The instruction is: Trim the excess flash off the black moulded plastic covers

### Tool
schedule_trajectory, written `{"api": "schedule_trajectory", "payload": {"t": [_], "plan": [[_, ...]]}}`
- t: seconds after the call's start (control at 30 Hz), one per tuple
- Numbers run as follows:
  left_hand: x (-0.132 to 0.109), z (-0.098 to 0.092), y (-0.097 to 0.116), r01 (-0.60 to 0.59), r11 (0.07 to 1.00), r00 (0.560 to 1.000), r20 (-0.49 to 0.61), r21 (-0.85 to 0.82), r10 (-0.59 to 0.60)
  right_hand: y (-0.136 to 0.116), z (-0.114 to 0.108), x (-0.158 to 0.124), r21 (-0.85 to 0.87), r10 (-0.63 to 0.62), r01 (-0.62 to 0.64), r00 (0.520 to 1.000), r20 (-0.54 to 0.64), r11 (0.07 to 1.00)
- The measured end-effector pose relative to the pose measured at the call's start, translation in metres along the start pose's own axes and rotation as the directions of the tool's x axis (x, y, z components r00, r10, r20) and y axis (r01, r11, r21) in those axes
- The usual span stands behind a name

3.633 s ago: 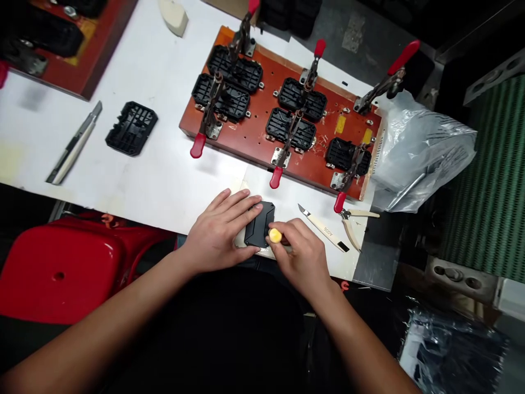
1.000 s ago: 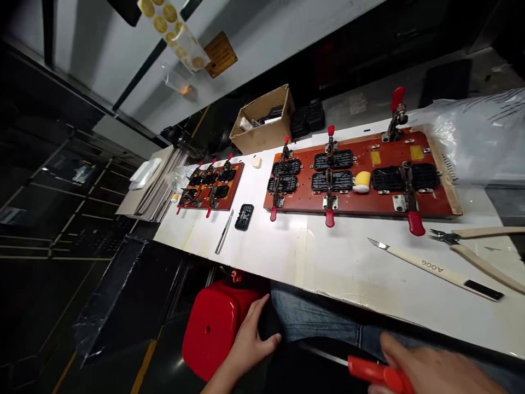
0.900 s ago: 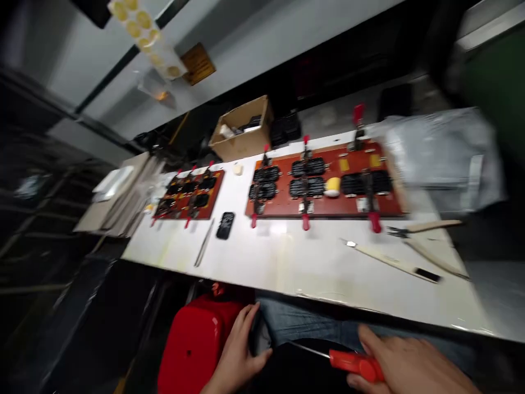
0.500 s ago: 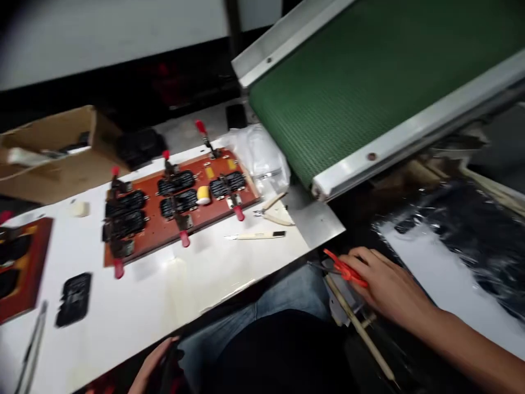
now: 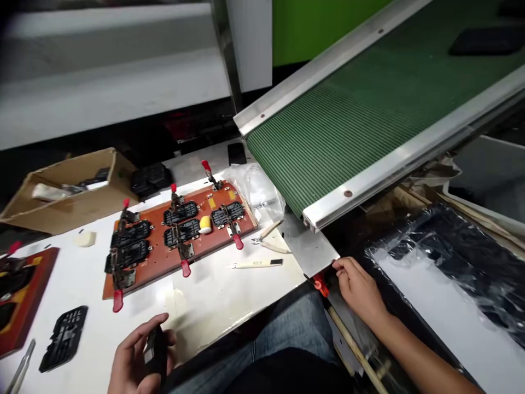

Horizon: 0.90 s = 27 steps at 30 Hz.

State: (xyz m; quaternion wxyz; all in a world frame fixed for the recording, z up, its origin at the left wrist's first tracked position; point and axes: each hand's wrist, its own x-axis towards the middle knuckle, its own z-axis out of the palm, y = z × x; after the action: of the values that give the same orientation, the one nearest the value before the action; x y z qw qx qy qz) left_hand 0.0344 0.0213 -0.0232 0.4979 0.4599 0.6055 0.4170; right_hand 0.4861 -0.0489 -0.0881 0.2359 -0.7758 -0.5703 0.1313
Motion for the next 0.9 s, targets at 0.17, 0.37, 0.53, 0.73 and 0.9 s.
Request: {"api": "schedule_trajectory", "payload": {"t": [0.17,0.37,0.53,0.73,0.9], "plan": [[0.027,0.044,-0.003,0.076,0.997,0.996,-0.055,0.011,-0.076,-0.124,-0.019,0.062,0.208,-0.385,0.37,0.922,0.033,0.905],[0.025,0.059,-0.011,-0.011,0.919,0.999,-0.041,0.394,0.03,-0.185,0.03,0.197,-0.141,-0.139,0.162,0.978,0.156,0.977],[0.019,0.059,-0.018,-0.008,0.927,0.994,-0.099,0.375,0.048,-0.163,0.047,0.22,-0.212,-0.072,0.125,0.968,0.241,0.969],[0.026,0.055,-0.025,-0.242,0.929,0.97,0.056,0.28,0.236,-0.156,0.043,0.21,-0.127,-0.077,0.097,0.985,0.156,0.987],[0.024,0.058,-0.024,-0.319,0.927,0.948,0.068,0.199,0.312,-0.151,0.043,0.208,0.013,-0.082,0.081,0.995,0.064,0.997]]}}
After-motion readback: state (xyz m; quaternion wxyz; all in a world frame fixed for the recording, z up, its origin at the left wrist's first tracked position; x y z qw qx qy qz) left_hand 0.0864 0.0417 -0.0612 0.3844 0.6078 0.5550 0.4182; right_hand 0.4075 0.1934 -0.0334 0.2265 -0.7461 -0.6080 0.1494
